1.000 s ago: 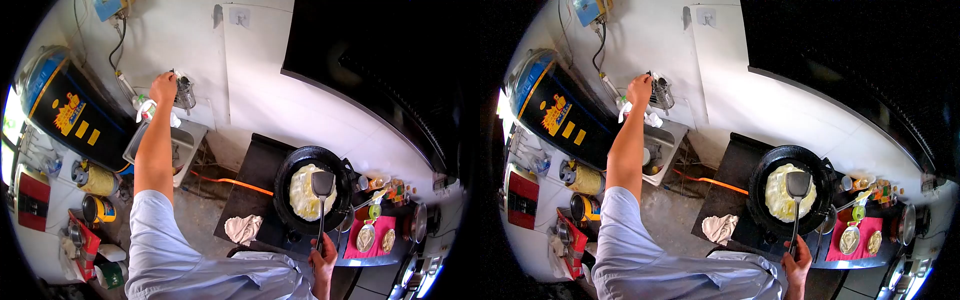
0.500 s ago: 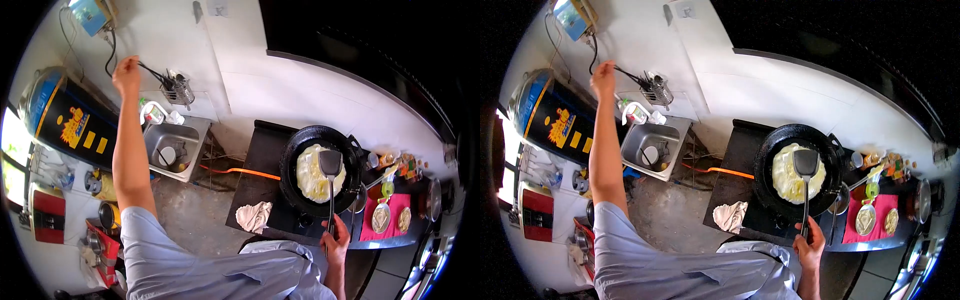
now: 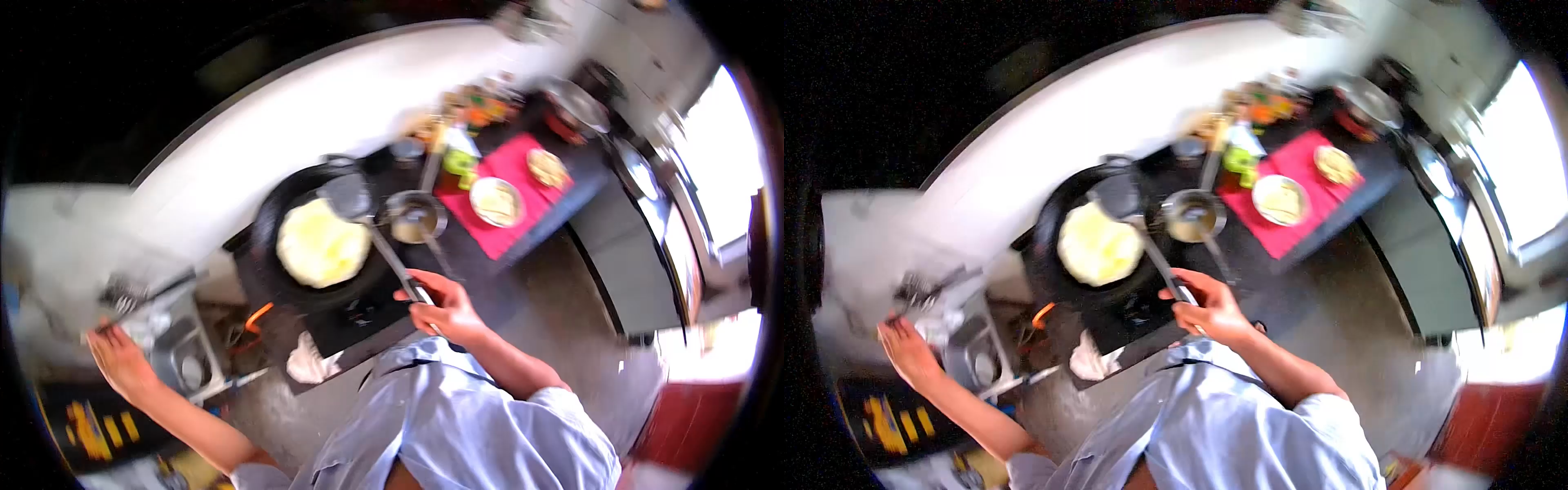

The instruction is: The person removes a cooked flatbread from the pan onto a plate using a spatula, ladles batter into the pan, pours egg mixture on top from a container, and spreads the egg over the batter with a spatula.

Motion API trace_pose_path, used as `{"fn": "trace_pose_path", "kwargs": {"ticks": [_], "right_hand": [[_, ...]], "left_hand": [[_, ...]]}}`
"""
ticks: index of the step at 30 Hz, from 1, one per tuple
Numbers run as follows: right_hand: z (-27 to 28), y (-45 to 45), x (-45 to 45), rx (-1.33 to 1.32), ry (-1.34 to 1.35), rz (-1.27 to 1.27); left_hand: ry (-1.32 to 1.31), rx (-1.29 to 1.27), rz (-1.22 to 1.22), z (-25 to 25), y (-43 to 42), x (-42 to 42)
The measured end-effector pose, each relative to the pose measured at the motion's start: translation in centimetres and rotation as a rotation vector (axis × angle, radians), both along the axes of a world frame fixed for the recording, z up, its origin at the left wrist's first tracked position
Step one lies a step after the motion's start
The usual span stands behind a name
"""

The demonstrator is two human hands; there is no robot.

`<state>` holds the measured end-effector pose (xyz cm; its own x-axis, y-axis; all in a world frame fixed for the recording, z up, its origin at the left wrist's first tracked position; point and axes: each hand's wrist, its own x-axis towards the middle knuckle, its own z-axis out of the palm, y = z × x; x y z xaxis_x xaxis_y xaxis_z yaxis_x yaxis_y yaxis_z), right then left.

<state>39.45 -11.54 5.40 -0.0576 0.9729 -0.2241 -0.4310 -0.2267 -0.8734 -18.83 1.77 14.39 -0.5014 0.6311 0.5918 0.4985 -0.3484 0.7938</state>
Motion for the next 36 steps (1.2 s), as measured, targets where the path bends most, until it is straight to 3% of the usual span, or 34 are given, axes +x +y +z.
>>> {"fn": "trace_pose_path", "kwargs": {"ticks": [1, 2, 5, 9, 11, 17, 19, 22, 25, 32, 36], "right_hand": [[-0.7, -0.1, 1.7, 0.034, 0.078, 0.003], [-1.3, -0.1, 3.9, 0.089, 0.063, -0.005], [-2.3, -2.4, 12.3, 0.109, 0.167, -0.089], [-2.1, -6.7, 21.5, 0.085, 0.089, -0.351], [-4.1, -9.5, 26.3, 0.092, 0.024, -0.490], [-6.9, -16.3, 37.5, -0.056, -0.004, -0.847], [-7.8, -18.3, 39.9, -0.113, -0.030, -0.921], [-9.7, -21.2, 41.6, -0.160, -0.028, -1.026], [-10.7, -23.2, 42.1, -0.220, -0.031, -1.109], [-12.8, -24.9, 42.5, -0.319, 0.049, -1.200], [-12.7, -24.2, 43.4, -0.330, 0.074, -1.161]], "left_hand": [[-0.880, 0.184, -0.256, 1.2, -0.2, 5.0], [-0.832, 0.200, -0.560, -2.2, 0.0, 7.1], [-0.883, 0.053, -0.712, -4.2, 1.5, 23.5], [-1.068, -0.177, -0.918, -7.6, 4.7, 42.9], [-1.298, -0.274, -0.981, -10.4, 6.0, 53.1], [-1.547, -0.684, -0.843, -21.5, 11.5, 81.2], [-1.542, -0.745, -0.761, -26.0, 14.2, 89.3], [-1.539, -0.761, -0.605, -27.6, 15.0, 99.3], [-1.519, -0.761, -0.600, -30.8, 16.0, 105.5], [-1.247, -0.793, -0.374, -36.1, 17.2, 110.3], [-0.799, -0.999, -0.442, -36.9, 17.0, 108.8]]}}
